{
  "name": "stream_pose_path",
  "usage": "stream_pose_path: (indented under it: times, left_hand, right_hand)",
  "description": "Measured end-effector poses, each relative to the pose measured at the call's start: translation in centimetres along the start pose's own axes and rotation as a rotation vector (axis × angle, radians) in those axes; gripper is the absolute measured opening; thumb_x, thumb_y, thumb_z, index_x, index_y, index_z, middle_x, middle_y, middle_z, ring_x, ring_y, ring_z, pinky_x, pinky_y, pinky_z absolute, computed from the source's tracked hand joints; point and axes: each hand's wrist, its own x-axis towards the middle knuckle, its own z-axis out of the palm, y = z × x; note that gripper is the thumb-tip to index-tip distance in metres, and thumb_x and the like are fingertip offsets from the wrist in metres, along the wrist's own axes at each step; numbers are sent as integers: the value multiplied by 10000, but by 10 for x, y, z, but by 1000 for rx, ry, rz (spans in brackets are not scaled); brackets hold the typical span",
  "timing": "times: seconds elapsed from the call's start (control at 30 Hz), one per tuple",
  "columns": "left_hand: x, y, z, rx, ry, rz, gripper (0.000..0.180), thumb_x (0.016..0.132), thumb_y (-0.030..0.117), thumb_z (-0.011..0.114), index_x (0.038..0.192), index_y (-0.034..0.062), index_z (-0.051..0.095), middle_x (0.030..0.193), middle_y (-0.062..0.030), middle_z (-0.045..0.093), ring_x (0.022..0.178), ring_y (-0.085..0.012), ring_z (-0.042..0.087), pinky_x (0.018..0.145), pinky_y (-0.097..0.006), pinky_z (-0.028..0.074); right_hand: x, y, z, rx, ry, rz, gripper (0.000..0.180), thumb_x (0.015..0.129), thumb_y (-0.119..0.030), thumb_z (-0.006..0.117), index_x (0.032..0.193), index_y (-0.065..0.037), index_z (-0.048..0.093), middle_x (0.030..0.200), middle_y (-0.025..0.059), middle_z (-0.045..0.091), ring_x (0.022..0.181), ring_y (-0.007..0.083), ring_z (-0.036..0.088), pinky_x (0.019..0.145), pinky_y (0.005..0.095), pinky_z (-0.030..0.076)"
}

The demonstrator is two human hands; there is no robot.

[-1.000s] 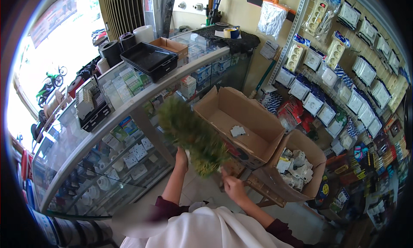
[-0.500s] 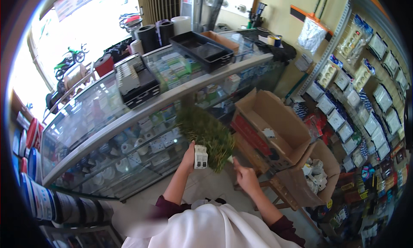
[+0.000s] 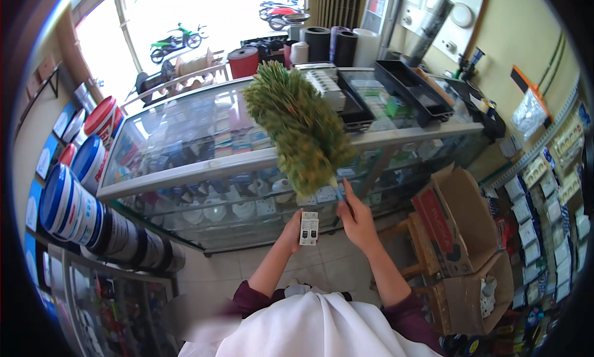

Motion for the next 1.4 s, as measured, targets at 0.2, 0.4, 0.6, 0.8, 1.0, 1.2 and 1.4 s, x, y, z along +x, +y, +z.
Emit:
stream_pose_path:
  times: [0.2,0.4,0.6,0.8,1.0,1.2,1.4]
  left_hand:
    - [-30,13,-38,-50,27,34,527,892,496,290,838,46,558,657,-69,538,569,-228,536,568,-353,473]
    - [-48,13,-78,-129,34,35,531,887,508,289,844,49,553,653,-69,535,565,-231,528,566,-352,462]
    - [-60,28,-88,-183,-91,75,511,901,474,271,855,50,552,666,-77,548,572,-224,541,556,-353,474]
    - [-55,36,-74,-134,-57,59,527,881,516,288,846,59,549,656,-74,537,562,-241,529,583,-359,452]
    - [-44,43,-59,-96,-86,25,503,895,489,280,838,69,551,659,-71,543,570,-235,550,568,-356,473]
    - [-39,60,-22,-64,-2,67,443,917,452,272,923,97,538,724,-56,559,585,-188,565,524,-301,485]
    - [-33,70,11,-46,-31,71,462,931,433,219,946,101,540,783,-43,581,633,-171,572,519,-298,482]
  right_hand:
    - [113,-13,92,-147,-115,-238,469,834,10,389,1302,-12,370,835,115,575,674,173,555,643,278,438]
    - [189,-24,189,-136,-67,-329,475,788,-48,453,1257,20,414,896,180,547,751,300,559,709,349,454]
    - [205,-43,226,-677,-265,-185,610,794,-234,535,1310,20,330,1145,180,436,1081,350,403,901,460,364]
    - [199,-29,189,-470,-180,-373,634,831,-368,545,1304,4,346,1175,160,395,1099,342,361,907,447,343]
    - [114,-51,94,19,-637,-307,439,815,-256,606,1168,-14,505,1047,159,536,987,297,514,840,364,407]
    - [43,-60,48,-206,-550,-431,565,685,-275,727,1145,-17,525,1076,142,522,1008,288,506,852,347,419]
    - [17,-51,48,-356,-314,-399,594,633,-234,750,1144,-49,509,1079,120,497,1012,305,483,853,373,419]
